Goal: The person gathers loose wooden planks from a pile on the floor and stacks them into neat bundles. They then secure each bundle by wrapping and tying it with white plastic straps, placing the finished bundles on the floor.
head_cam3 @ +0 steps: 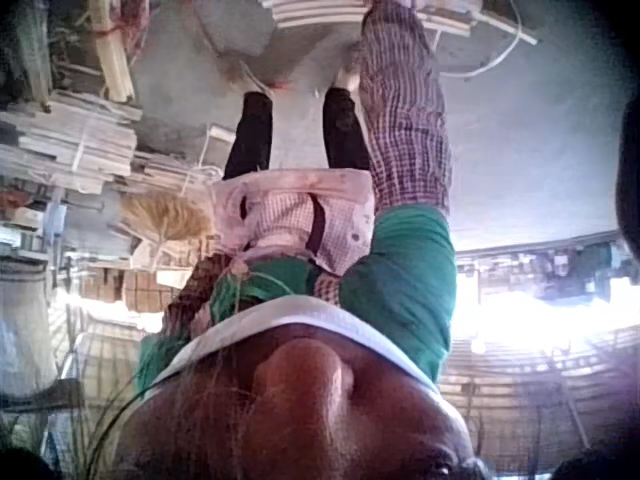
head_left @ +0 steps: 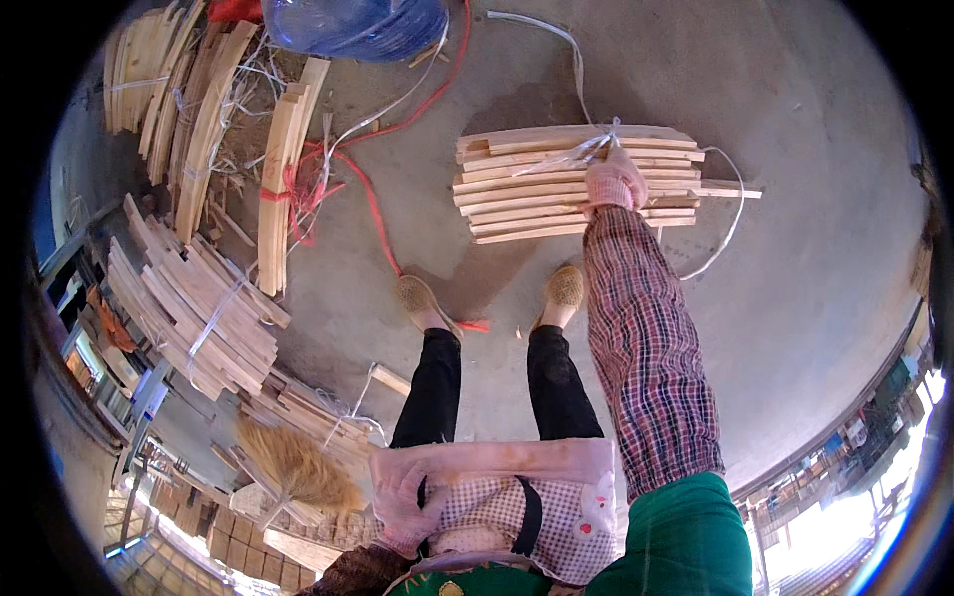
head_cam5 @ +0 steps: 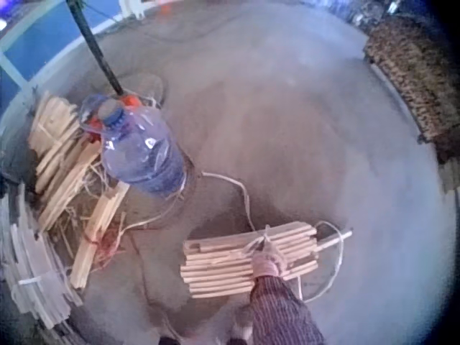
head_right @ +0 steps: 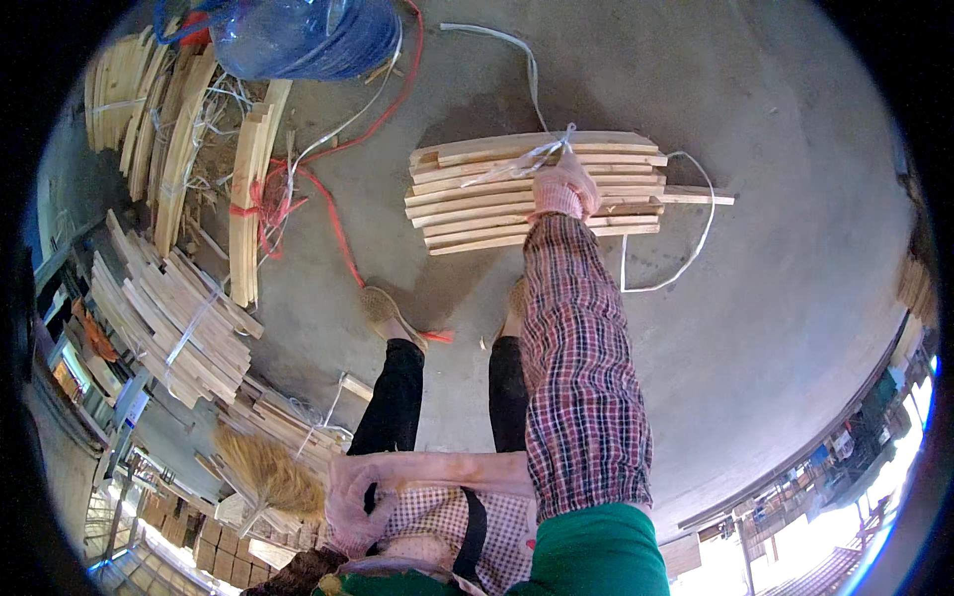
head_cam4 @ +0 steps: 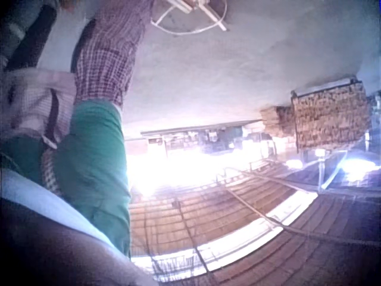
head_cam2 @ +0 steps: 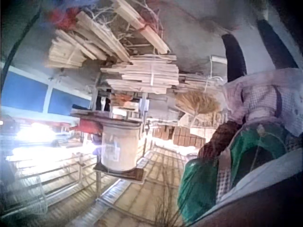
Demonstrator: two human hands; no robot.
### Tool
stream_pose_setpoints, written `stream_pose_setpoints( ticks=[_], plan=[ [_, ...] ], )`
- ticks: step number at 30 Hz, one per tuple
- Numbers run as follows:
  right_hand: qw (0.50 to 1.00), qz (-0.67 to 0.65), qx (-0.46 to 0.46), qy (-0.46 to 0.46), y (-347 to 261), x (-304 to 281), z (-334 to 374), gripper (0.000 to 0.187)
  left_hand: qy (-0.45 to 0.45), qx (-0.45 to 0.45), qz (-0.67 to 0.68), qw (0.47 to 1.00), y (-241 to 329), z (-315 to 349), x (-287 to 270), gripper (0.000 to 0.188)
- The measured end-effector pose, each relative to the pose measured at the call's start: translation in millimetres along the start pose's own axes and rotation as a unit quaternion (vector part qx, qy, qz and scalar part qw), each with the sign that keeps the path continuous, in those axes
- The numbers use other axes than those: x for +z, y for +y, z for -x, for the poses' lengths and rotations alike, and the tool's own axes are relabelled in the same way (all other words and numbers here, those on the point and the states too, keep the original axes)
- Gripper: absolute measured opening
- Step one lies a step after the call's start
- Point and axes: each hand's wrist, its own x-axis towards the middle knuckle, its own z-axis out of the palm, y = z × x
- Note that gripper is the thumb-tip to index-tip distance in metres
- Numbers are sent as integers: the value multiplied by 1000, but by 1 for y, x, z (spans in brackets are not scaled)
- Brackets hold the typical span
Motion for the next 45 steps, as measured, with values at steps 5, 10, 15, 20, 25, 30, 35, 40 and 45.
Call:
stream_pose_setpoints(
  ticks=[5,10,15,20,25,30,35,40,45],
  plan=[
    [994,89,-55,29,-8,12,-2,29,21,-1,-10,1000,-8,11,10,58],
    [993,6,-79,91,78,44,-117,35,-7,0,2,1000,-14,2,10,55],
    [978,-182,-103,-14,100,20,-74,51,49,36,-4,998,-9,5,13,52],
    [920,-362,-130,-78,162,43,-30,41,10,29,-3,1000,-3,0,10,53],
    [996,-45,-60,-47,238,83,-21,46,-31,9,-15,999,2,5,10,56],
    [988,-76,-117,-65,271,98,-23,42,-44,15,-33,998,4,-2,10,54],
    [986,-136,-37,-85,220,64,4,32,-40,-4,-35,999,18,-5,6,45],
    [979,33,-171,-107,197,5,47,32,13,60,-31,998,22,-6,13,35],
    [970,-158,-138,-120,225,-68,154,38,-18,-33,-39,999,38,20,3,46]
  ],
)
